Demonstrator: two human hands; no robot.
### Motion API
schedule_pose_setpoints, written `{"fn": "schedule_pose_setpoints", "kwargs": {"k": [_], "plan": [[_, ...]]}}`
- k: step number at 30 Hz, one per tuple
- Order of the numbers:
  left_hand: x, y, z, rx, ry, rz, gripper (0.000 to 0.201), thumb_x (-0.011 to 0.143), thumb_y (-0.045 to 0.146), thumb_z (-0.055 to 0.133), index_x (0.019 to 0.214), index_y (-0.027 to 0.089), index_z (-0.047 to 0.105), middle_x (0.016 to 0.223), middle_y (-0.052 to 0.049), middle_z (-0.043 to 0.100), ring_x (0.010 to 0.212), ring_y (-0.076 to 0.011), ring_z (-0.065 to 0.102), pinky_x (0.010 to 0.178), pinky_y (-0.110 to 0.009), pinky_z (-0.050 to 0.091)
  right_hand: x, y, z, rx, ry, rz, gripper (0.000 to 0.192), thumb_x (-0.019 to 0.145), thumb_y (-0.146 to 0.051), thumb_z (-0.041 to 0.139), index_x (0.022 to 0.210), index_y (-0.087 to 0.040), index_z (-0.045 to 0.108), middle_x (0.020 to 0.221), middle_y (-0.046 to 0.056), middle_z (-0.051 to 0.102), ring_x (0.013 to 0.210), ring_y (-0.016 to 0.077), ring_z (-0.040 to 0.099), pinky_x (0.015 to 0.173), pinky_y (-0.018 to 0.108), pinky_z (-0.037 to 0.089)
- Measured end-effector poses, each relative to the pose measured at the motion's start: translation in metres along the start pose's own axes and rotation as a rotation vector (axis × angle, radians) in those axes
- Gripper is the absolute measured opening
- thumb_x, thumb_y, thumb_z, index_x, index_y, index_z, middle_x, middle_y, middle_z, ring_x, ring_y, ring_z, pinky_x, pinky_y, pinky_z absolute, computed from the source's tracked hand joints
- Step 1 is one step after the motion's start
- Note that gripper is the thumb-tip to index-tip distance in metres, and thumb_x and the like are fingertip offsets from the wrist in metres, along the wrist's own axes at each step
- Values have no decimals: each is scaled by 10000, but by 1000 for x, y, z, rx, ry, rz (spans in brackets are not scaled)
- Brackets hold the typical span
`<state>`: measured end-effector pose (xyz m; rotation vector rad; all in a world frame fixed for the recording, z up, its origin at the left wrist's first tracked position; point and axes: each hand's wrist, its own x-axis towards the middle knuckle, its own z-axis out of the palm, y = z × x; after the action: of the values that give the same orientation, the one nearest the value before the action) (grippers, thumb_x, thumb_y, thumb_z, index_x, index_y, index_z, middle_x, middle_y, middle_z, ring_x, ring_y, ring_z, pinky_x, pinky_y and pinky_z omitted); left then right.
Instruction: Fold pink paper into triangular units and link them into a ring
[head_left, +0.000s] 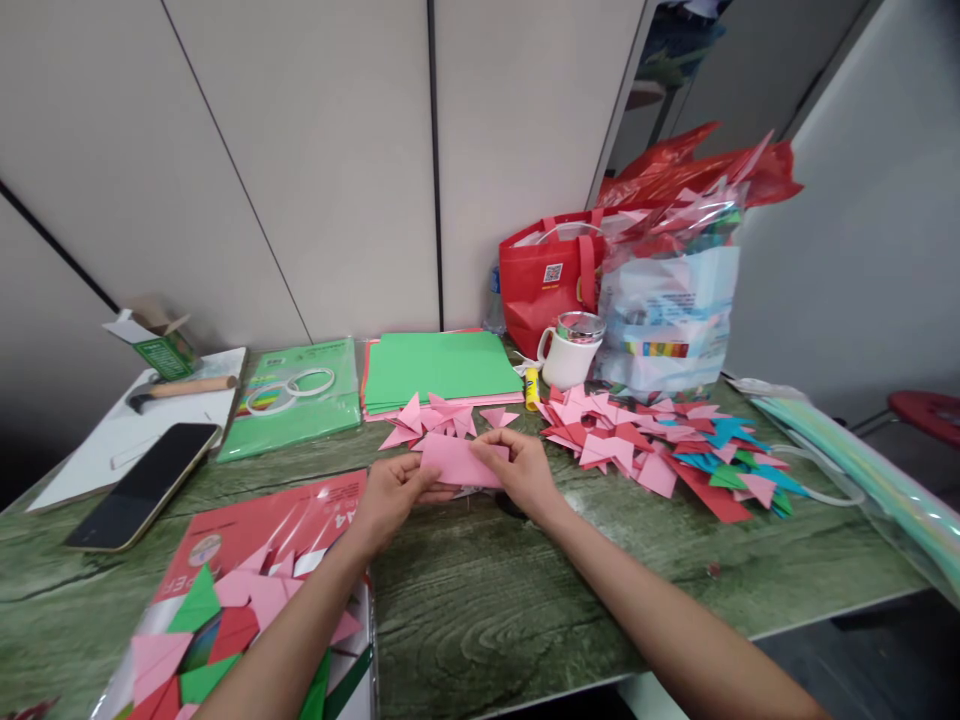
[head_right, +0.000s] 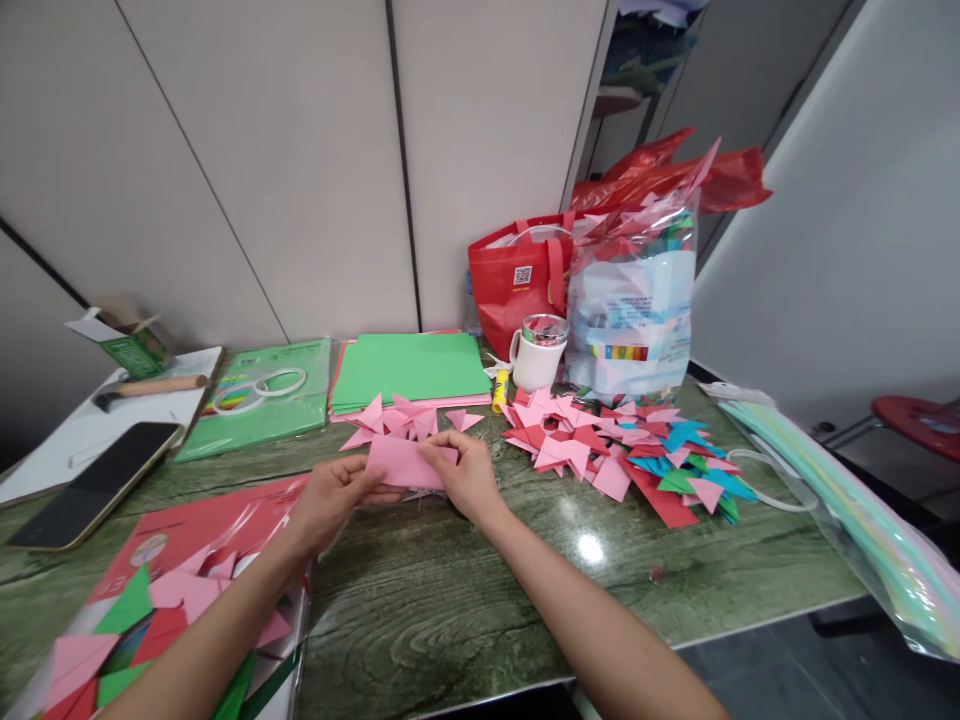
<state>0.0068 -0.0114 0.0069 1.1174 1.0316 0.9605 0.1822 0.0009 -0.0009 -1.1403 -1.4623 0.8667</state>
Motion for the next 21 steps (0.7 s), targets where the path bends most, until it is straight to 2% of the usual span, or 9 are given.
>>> {"fn": "schedule_pose_setpoints", "kwargs": {"k": [2, 4, 6, 7, 9, 12, 16, 21], "plan": [[-1, 2, 1, -6, -23, 41, 461, 661, 333, 672, 1052, 107, 583, 790, -64, 707, 717, -197, 659, 736, -348, 511, 0, -1, -1, -2, -5, -10, 180, 722, -318, 579, 689, -150, 633, 683, 25, 645, 644, 158, 557, 605, 253, 416], [-2, 5, 2, -6, -47, 121, 629, 688, 283, 656, 1254, 142, 419, 882, -84, 696, 777, -189, 649, 754, -337, 497, 0, -1, -1, -6, -17, -21, 178, 724, -313, 579, 686, -148, 633, 685, 25, 645, 645, 157, 558, 604, 251, 413], [-4, 8, 2, 12, -73, 213, 723, 704, 244, 641, 1336, 193, 292, 1030, -115, 652, 865, -197, 628, 764, -326, 486, 0, -2, -1, -16, -39, -29, 178, 719, -311, 583, 670, -148, 630, 668, 21, 641, 631, 156, 557, 593, 249, 411], [-4, 10, 1, 42, -91, 249, 708, 707, 230, 634, 1333, 208, 305, 1105, -126, 617, 916, -207, 611, 778, -325, 477, 0, -2, 0, -21, -50, -32, 176, 716, -311, 586, 661, -149, 629, 658, 19, 640, 623, 155, 557, 587, 248, 411], [-5, 11, 0, 148, -121, 288, 566, 706, 208, 624, 1247, 208, 458, 1189, -121, 568, 1018, -225, 563, 844, -335, 443, 0, -2, 0, -30, -73, -42, 169, 712, -307, 592, 653, -153, 629, 649, 14, 640, 616, 154, 561, 585, 247, 413], [-5, 11, -3, 316, -135, 267, 341, 711, 191, 601, 1050, 193, 636, 1139, -89, 611, 1077, -229, 526, 935, -357, 372, -1, -3, 1, -39, -100, -58, 155, 715, -299, 595, 660, -161, 637, 651, 13, 647, 623, 154, 572, 597, 247, 420], [-4, 10, -4, 405, -138, 204, 278, 730, 212, 571, 991, 212, 670, 1081, -78, 648, 1019, -222, 567, 921, -378, 379, -2, -5, 1, -49, -119, -63, 143, 716, -287, 600, 658, -162, 636, 660, 19, 653, 630, 156, 581, 611, 252, 429], [-4, 10, -2, 404, -81, 222, 247, 715, 223, 582, 937, 212, 691, 1033, -60, 672, 980, -215, 592, 907, -362, 399, -2, -4, 2, -43, -103, -55, 143, 717, -302, 598, 674, -170, 633, 693, 22, 658, 672, 166, 591, 648, 268, 442]]}}
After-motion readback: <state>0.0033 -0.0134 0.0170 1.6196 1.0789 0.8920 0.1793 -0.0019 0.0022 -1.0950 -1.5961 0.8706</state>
